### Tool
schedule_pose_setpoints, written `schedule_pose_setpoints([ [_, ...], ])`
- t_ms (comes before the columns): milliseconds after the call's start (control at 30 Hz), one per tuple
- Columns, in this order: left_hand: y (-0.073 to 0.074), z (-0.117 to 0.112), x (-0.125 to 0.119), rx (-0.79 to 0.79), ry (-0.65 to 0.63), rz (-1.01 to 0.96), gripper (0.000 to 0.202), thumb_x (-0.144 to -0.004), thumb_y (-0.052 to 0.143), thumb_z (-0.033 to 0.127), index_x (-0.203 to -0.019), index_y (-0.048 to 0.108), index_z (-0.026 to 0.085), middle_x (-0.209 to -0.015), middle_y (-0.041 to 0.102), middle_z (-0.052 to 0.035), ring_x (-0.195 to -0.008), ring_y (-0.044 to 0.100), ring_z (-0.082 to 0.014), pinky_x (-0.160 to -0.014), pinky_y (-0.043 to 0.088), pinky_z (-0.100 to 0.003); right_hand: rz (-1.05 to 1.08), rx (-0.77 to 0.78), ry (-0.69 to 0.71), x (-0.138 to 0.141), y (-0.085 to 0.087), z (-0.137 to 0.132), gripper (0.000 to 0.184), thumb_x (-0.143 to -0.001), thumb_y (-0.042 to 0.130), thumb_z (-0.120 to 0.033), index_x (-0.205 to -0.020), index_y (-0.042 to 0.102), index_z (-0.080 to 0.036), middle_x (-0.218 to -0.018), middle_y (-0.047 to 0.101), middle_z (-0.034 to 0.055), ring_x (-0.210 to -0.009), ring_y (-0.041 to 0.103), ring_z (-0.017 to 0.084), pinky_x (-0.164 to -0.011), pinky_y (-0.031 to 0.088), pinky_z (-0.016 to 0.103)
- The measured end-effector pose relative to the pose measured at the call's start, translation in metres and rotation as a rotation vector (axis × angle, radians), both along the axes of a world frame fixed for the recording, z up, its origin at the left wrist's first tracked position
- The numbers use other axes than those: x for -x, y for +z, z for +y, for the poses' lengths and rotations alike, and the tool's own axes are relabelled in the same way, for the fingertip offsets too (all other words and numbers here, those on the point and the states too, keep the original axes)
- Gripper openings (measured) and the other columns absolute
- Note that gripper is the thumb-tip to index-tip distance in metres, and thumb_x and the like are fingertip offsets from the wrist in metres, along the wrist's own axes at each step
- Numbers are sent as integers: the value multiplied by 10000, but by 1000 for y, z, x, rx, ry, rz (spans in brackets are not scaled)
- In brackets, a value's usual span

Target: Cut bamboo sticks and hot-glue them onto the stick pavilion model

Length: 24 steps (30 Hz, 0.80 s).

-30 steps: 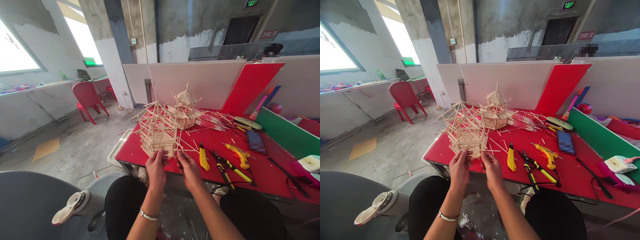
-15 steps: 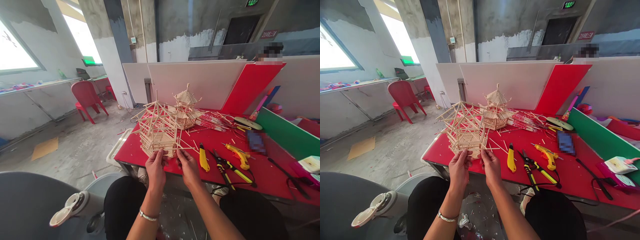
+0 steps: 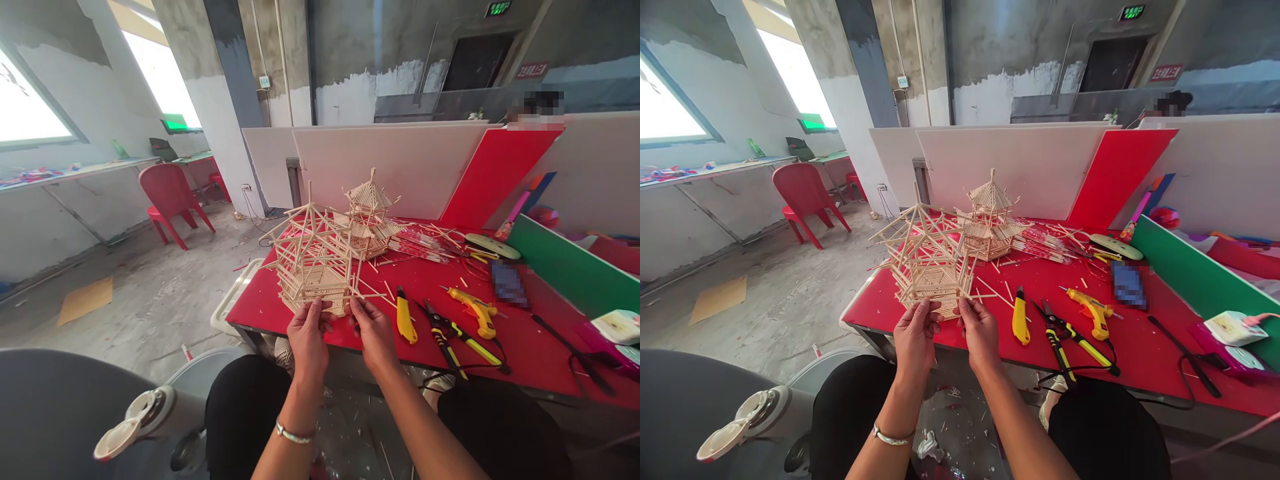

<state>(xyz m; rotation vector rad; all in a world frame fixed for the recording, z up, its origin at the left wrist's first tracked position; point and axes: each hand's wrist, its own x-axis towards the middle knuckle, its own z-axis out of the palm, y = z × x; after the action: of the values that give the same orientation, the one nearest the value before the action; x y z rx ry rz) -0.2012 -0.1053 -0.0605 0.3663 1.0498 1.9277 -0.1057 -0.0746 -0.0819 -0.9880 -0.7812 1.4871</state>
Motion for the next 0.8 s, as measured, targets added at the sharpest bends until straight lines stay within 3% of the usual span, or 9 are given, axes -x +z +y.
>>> schedule_pose_setpoints([
  [800, 4, 1, 2, 11, -32, -6, 287, -629, 838, 337, -755, 696, 122, -766, 742, -76, -500, 629, -107, -408, 386, -178, -32, -11, -16, -6, 4, 1, 413, -674, 783, -551, -836, 716, -177, -683, 642, 8, -539, 446, 71, -435, 302, 179],
])
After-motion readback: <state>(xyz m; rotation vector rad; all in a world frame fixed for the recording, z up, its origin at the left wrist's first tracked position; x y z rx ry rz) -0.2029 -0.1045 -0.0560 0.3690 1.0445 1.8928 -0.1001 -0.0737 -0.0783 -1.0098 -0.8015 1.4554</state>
